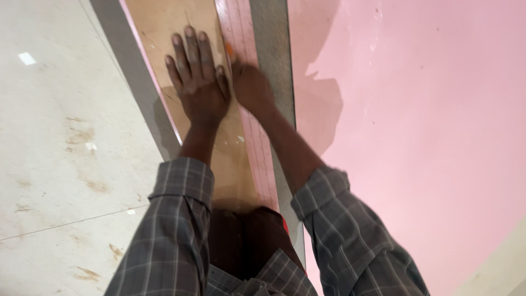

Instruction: The person uses a utility knife and a wooden straightedge to cut a long strip from a pink sheet material laid on the floor. The person repeatedly scores the material along the straightedge to complete the cut.

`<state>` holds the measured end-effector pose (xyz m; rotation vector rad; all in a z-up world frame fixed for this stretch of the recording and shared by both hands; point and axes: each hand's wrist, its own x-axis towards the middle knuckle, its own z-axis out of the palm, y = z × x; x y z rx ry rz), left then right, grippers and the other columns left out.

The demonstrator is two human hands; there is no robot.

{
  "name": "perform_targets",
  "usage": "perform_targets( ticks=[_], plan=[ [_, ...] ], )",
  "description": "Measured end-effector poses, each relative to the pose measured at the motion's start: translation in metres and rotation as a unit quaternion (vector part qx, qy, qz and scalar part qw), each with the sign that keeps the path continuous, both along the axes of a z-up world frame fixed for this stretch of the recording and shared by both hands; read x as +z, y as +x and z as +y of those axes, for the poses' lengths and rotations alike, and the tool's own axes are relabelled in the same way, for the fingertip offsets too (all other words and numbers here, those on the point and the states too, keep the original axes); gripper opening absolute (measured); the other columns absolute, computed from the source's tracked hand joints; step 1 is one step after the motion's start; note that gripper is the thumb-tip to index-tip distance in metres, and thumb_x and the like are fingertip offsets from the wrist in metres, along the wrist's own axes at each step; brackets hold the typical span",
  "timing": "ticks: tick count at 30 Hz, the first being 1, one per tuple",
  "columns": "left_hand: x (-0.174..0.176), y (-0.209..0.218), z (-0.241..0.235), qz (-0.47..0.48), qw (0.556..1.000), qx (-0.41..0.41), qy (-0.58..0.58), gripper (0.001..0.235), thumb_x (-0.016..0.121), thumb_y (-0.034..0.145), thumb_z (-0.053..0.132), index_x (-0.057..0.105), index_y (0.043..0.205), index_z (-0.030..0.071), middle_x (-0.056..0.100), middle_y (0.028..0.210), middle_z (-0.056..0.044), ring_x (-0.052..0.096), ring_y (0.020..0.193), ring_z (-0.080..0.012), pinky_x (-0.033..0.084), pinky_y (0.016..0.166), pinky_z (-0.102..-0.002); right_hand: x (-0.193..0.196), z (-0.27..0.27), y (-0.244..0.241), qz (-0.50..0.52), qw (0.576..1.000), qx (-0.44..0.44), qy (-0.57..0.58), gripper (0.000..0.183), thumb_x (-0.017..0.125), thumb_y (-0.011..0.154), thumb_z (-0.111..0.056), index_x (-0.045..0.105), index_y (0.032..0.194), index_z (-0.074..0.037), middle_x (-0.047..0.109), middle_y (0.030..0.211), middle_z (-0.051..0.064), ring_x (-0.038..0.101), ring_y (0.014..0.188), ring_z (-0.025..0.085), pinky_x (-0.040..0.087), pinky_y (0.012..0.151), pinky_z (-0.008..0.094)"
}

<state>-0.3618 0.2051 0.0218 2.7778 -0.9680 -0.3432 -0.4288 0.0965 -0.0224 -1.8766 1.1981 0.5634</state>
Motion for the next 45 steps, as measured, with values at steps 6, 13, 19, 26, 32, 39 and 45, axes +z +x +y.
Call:
perform_targets(
  ticks=[6, 13, 19, 26, 32, 39, 45],
  plan=[
    [-0.002, -0.003, 0.005, 0.029, 0.998, -0.017, 0.055, 0.057, 0.029, 0.116, 0.03, 0.024, 0.167, 0.006, 0.02, 0.174, -0.014, 0.012, 0.161, -0.0362, 0.007, 0.131, -0.056, 0.033, 0.092, -0.138, 0.031, 0.994, -0.041, 0.099, 0.059, 0.035, 0.109, -0.047, 0.067, 0.095, 0.001, 0.069, 0.099, 0.031, 0.066, 0.097, 0.051, 0.052, 0.087, 0.059],
    [0.011, -0.006, 0.011, 0.031, 0.995, -0.054, 0.073, 0.062, 0.032, 0.122, 0.039, 0.014, 0.171, 0.008, 0.011, 0.178, -0.015, 0.008, 0.164, -0.0377, 0.005, 0.135, -0.056, 0.06, 0.151, -0.226, 0.045, 0.996, -0.053, 0.05, 0.053, 0.038, 0.105, -0.046, 0.069, 0.098, -0.004, 0.071, 0.1, 0.029, 0.065, 0.097, 0.052, 0.049, 0.085, 0.061],
    [0.068, -0.071, 0.078, 0.159, 0.963, -0.157, 0.153, 0.127, 0.076, 0.08, 0.061, 0.001, 0.163, 0.0, -0.004, 0.17, -0.024, -0.003, 0.157, -0.0396, 0.013, 0.127, -0.057, 0.041, 0.121, -0.214, -0.005, 0.997, -0.057, 0.049, 0.054, 0.041, 0.105, -0.046, 0.07, 0.091, -0.003, 0.071, 0.09, 0.028, 0.068, 0.089, 0.049, 0.052, 0.079, 0.057],
    [0.076, -0.095, 0.089, 0.165, 0.948, -0.166, 0.217, 0.149, 0.093, 0.058, 0.053, 0.001, 0.163, 0.001, -0.002, 0.172, -0.018, -0.002, 0.159, -0.0366, 0.019, 0.126, -0.056, 0.013, 0.042, -0.09, -0.064, 0.985, -0.147, 0.057, 0.063, 0.037, 0.105, -0.051, 0.07, 0.087, 0.0, 0.073, 0.087, 0.024, 0.071, 0.081, 0.041, 0.055, 0.072, 0.051],
    [0.075, -0.094, 0.091, 0.164, 0.951, -0.164, 0.203, 0.147, 0.092, 0.057, 0.052, 0.004, 0.163, 0.003, 0.0, 0.173, -0.017, 0.0, 0.159, -0.0362, 0.024, 0.125, -0.056, 0.003, 0.011, -0.014, -0.109, 0.989, -0.095, 0.012, 0.065, 0.034, 0.104, -0.051, 0.074, 0.097, 0.0, 0.073, 0.099, 0.026, 0.071, 0.093, 0.043, 0.054, 0.084, 0.051],
    [0.073, -0.092, 0.092, 0.152, 0.957, -0.164, 0.184, 0.146, 0.093, 0.058, 0.052, 0.006, 0.163, 0.003, 0.001, 0.172, -0.018, 0.002, 0.158, -0.0376, 0.024, 0.125, -0.058, -0.019, 0.007, 0.001, -0.088, 0.993, -0.078, 0.016, 0.064, 0.032, 0.103, -0.048, 0.073, 0.098, 0.0, 0.074, 0.101, 0.027, 0.073, 0.098, 0.043, 0.056, 0.088, 0.051],
    [0.072, -0.093, 0.088, 0.157, 0.954, -0.16, 0.2, 0.147, 0.096, 0.058, 0.049, 0.005, 0.164, 0.003, 0.001, 0.173, -0.017, 0.001, 0.159, -0.0364, 0.024, 0.126, -0.059, -0.034, 0.043, -0.054, -0.059, 0.997, -0.042, -0.019, 0.063, 0.033, 0.105, -0.048, 0.074, 0.097, -0.001, 0.072, 0.105, 0.03, 0.068, 0.105, 0.048, 0.053, 0.094, 0.054]
  ],
)
